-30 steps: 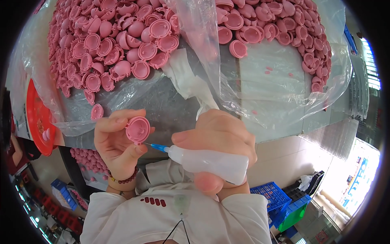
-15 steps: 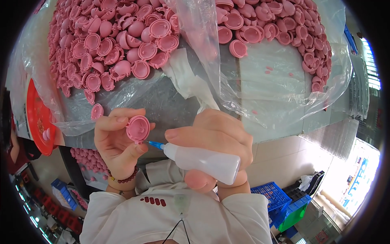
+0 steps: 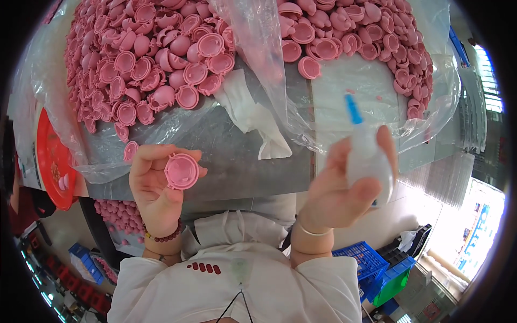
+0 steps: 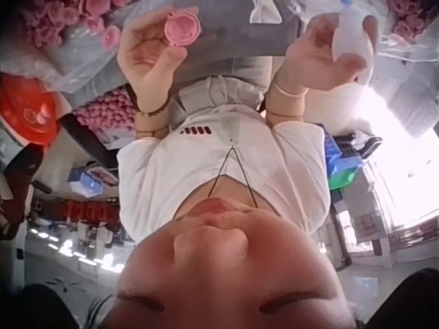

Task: Applying glue to small pink plastic caps and assembling them at a factory workstation.

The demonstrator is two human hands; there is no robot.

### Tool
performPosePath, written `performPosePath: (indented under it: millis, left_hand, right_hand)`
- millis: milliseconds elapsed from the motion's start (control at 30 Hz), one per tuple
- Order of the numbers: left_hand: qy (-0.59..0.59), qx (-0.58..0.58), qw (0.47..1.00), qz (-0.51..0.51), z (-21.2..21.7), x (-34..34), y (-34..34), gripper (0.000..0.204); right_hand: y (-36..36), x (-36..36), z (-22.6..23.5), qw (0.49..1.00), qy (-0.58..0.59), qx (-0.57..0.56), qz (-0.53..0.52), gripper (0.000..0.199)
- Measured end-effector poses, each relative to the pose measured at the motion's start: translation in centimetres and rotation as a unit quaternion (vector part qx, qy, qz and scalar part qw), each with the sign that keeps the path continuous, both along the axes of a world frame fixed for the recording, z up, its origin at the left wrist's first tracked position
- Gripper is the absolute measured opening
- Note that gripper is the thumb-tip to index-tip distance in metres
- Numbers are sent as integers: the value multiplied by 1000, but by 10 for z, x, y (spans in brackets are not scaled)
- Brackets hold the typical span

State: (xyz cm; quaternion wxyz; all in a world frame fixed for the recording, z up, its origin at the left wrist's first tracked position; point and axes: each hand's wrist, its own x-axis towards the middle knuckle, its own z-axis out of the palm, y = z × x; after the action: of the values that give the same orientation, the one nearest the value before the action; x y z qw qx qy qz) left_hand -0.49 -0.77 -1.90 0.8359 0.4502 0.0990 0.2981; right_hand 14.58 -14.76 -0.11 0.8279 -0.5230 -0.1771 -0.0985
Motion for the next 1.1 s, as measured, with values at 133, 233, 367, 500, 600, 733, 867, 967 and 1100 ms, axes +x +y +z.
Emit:
performPosePath:
  millis: [133, 233, 367, 500, 600, 733, 867, 967, 1100]
  left_hand:
    - [-25, -19, 999, -36, -4, -4, 6, 48]
    - [-17, -25, 998, -51, -3, -4, 7, 49]
    - [-23, -29, 997, -63, 0, -2, 8, 49]
    - [-1, -43, 999, -32, 0, -5, 6, 50]
    - [8, -43, 999, -29, 3, -4, 7, 49]
    - [78, 12, 997, 24, 4, -1, 2, 56]
    - [62, 15, 998, 26, 4, 3, 0, 55]
    - [54, 24, 998, 33, 1, 1, 2, 53]
    - [-1, -32, 999, -15, -1, -2, 5, 48]
  right_hand:
    - [-42, 46, 12, 965, -89, -202, -139, 40]
    - [-91, 88, 19, 932, -52, -285, -217, 38]
    - [-150, 132, 8, 906, -17, -332, -261, 41]
    - [-153, 142, -14, 917, 19, -333, -220, 45]
    - [-147, 136, -12, 896, 12, -350, -274, 48]
    - [-111, 100, 17, 754, -184, -378, -506, 47]
    - [-39, 61, 45, 785, -303, -538, -50, 32]
    - [8, 68, 45, 763, -317, -548, 128, 28]
    - [34, 83, 32, 700, -356, -598, 163, 23]
